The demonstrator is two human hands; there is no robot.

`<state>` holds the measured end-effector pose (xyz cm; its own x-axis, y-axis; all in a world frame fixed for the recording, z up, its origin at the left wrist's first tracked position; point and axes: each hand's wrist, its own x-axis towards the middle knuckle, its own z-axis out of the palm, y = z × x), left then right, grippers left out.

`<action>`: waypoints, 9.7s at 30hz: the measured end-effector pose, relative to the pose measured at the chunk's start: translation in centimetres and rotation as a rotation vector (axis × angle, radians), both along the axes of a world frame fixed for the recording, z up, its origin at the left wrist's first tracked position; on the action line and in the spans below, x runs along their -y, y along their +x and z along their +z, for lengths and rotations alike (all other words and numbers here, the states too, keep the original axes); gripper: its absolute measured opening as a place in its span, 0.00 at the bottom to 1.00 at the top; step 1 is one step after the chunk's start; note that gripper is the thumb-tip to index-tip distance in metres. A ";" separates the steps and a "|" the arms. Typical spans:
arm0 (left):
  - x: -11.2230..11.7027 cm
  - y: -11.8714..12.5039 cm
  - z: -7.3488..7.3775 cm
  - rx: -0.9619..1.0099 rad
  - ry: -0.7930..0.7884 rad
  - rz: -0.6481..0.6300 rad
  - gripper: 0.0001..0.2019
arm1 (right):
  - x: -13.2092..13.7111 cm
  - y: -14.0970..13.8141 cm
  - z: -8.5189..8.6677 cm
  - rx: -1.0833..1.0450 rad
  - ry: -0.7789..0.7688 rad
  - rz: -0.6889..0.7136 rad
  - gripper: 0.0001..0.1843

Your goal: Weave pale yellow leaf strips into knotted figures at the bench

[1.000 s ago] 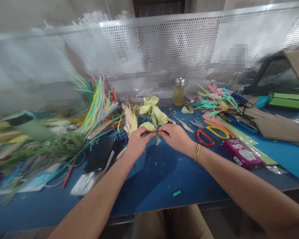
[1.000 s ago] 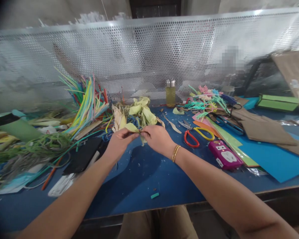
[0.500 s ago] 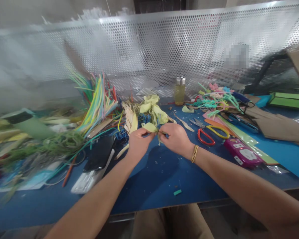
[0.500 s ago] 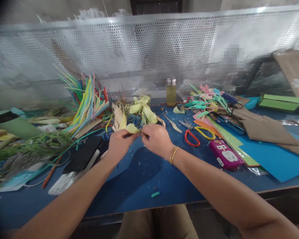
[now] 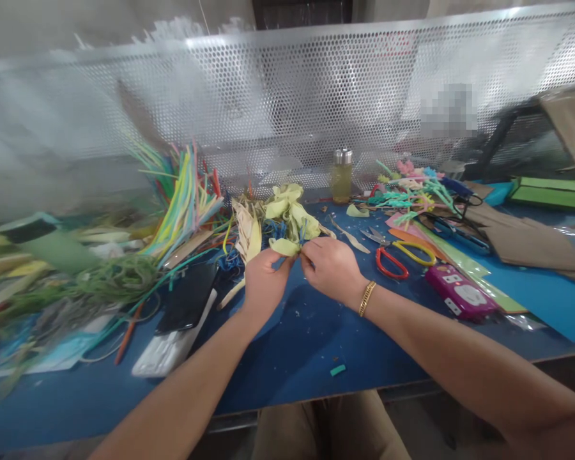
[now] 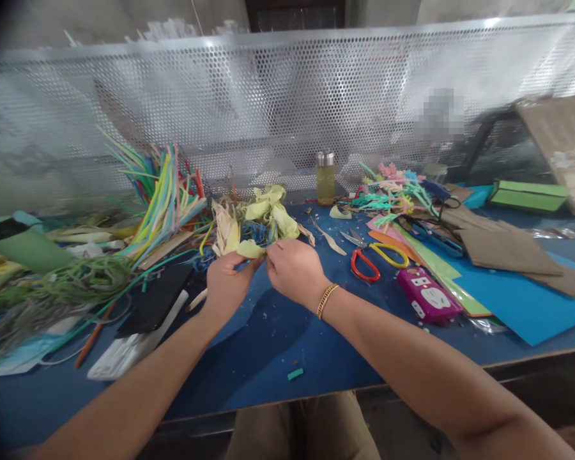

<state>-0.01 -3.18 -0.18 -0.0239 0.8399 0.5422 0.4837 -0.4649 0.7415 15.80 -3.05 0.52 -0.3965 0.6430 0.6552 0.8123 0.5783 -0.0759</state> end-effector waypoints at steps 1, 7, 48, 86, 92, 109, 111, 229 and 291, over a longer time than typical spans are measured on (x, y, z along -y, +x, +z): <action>-0.1 -0.1 -0.1 0.009 -0.017 0.009 0.05 | -0.1 0.0 0.1 -0.014 -0.026 -0.021 0.11; -0.5 -0.1 -0.7 -0.046 -0.083 -0.015 0.07 | -0.4 0.1 -0.4 -0.009 -0.076 -0.078 0.09; -2.2 -0.6 -0.6 0.994 -0.610 -0.334 0.14 | -4.1 3.5 -0.3 -0.559 -0.401 0.129 0.09; -1.3 -0.9 0.2 0.770 -0.749 -0.481 0.19 | -1.6 0.7 -0.4 -0.735 -1.038 0.467 0.14; -1.4 0.0 0.0 0.897 -0.613 -0.287 0.18 | -1.5 0.1 -0.6 -0.723 -0.934 0.419 0.13; -2.0 -0.7 -0.2 0.992 -0.786 -0.355 0.15 | -1.5 -0.9 -2.5 -1.008 -1.038 0.358 0.13; -1.9 -0.8 -0.1 0.993 -0.798 -0.409 0.15 | -1.7 -0.9 -2.8 -1.044 -0.983 0.334 0.12; -0.9 0.2 -0.5 0.586 -0.345 -0.396 0.17 | -1.4 -1.6 -2.0 -1.173 -0.540 0.434 0.15; -1.1 -0.1 -0.3 0.851 -0.483 -0.362 0.15 | -0.2 0.1 -0.5 -0.365 0.091 0.096 0.06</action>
<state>-0.08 -2.11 -0.49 0.0555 0.9961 0.0687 -0.3952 -0.0413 0.9176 15.85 -2.82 0.03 -0.1822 0.5474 0.8168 0.6832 0.6679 -0.2952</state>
